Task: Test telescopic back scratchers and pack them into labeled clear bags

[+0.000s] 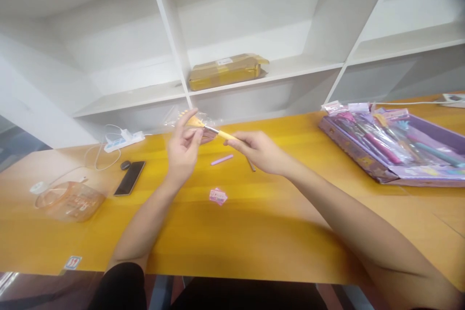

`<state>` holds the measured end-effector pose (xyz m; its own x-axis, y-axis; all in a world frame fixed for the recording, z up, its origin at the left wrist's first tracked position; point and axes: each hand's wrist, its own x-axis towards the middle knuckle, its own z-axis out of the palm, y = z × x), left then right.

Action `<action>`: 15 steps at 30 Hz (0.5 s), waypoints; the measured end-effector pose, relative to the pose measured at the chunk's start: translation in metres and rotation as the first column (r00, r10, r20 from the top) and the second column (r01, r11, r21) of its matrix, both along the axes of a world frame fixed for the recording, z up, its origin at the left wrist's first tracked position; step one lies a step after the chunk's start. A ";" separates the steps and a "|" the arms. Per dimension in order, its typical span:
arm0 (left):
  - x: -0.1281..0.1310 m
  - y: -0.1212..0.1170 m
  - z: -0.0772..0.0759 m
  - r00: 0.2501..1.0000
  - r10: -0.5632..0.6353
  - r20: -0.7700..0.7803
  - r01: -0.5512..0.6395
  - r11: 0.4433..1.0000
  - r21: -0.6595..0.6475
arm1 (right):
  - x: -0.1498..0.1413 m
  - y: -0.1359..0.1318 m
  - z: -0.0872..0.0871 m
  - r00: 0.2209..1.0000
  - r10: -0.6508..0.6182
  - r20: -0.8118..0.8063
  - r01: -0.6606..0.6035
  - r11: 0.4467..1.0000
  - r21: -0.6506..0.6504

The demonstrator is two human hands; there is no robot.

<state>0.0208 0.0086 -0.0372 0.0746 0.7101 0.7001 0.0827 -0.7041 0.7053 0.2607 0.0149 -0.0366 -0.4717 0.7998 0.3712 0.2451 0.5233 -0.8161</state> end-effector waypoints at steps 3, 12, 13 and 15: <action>0.002 -0.001 -0.004 0.999 -0.001 -0.047 -0.001 0.999 -0.039 | -0.003 -0.007 0.004 1.000 0.018 0.005 -0.018 0.999 -0.042; 0.008 0.001 -0.009 0.998 -0.025 -0.051 0.020 0.996 -0.092 | -0.005 -0.005 0.002 0.999 -0.008 -0.042 0.003 0.995 -0.104; 0.005 0.003 -0.007 1.000 -0.014 -0.018 0.012 0.995 -0.098 | -0.003 -0.004 0.001 0.997 -0.004 -0.077 -0.005 0.994 -0.110; -0.002 0.008 -0.001 0.999 0.011 0.053 -0.004 0.992 -0.129 | 0.001 -0.002 0.001 0.987 0.026 -0.156 -0.044 0.993 -0.111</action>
